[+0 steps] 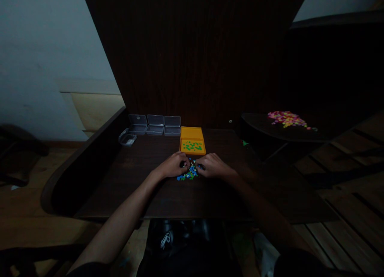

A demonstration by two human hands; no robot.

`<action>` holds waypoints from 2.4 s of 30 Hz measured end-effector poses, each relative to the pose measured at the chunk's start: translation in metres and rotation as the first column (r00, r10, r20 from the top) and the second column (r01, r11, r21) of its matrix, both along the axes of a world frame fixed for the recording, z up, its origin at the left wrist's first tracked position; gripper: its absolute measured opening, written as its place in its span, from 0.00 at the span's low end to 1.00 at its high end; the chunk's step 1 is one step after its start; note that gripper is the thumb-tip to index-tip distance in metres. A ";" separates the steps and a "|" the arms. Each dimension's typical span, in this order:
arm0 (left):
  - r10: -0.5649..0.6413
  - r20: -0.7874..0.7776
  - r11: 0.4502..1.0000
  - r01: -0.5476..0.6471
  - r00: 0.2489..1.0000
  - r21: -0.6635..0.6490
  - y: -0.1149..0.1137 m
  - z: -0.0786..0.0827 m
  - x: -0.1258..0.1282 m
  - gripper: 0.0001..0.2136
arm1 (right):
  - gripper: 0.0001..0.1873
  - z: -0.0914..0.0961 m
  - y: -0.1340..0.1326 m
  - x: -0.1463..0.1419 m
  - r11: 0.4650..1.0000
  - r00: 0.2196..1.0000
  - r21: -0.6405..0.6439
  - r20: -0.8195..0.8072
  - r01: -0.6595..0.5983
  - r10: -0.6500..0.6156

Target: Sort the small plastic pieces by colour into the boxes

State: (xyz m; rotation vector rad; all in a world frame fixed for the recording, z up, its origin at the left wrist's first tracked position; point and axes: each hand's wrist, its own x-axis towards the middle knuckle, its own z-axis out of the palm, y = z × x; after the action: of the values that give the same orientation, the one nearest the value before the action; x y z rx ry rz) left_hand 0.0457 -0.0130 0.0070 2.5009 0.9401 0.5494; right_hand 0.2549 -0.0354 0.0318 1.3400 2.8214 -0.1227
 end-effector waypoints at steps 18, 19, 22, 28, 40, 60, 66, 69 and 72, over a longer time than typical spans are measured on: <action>-0.014 0.005 1.000 0.014 1.000 0.000 0.002 -0.004 -0.001 0.06 | 0.13 -0.004 0.004 0.000 0.999 0.999 -0.040 -0.049 -0.003 0.001; -0.015 0.004 1.000 0.015 1.000 0.002 0.002 -0.004 -0.001 0.06 | 0.13 -0.003 0.004 0.000 0.999 0.999 -0.041 -0.047 0.000 -0.002; -0.016 -0.005 1.000 0.016 1.000 0.011 0.003 -0.004 0.000 0.06 | 0.13 -0.003 0.005 0.002 0.999 0.999 -0.036 -0.038 0.005 -0.007; -0.014 -0.005 1.000 0.014 1.000 0.004 0.004 -0.006 -0.001 0.06 | 0.12 0.003 0.003 0.004 0.999 0.999 -0.040 -0.046 0.015 -0.017; -0.004 0.003 1.000 0.004 1.000 -0.018 0.002 -0.002 -0.001 0.06 | 0.14 -0.002 0.005 0.001 0.997 0.999 -0.073 -0.033 0.018 -0.020; 0.050 0.079 0.999 -0.051 0.996 0.015 0.007 -0.001 -0.002 0.05 | 0.14 -0.008 0.006 -0.003 0.997 0.997 -0.048 -0.043 0.058 -0.060; 0.178 0.125 0.980 -0.188 0.976 0.069 0.019 -0.001 -0.002 0.06 | 0.14 -0.015 0.008 -0.005 0.995 0.993 -0.021 -0.071 0.097 -0.098; 0.273 0.132 0.956 -0.284 0.953 0.075 0.026 -0.004 -0.001 0.07 | 0.12 -0.013 0.009 -0.003 0.993 0.984 -0.046 -0.140 0.106 -0.111; 0.342 0.129 0.933 -0.352 0.931 0.069 0.034 -0.008 0.001 0.07 | 0.10 -0.011 0.014 0.002 0.990 0.967 -0.058 -0.216 0.129 -0.138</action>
State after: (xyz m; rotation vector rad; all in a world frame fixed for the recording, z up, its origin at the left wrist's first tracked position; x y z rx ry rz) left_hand 0.0465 0.0206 -0.0010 2.3597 1.3503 0.8544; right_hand 0.2570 -0.0216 0.0212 1.5993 2.8783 -0.3532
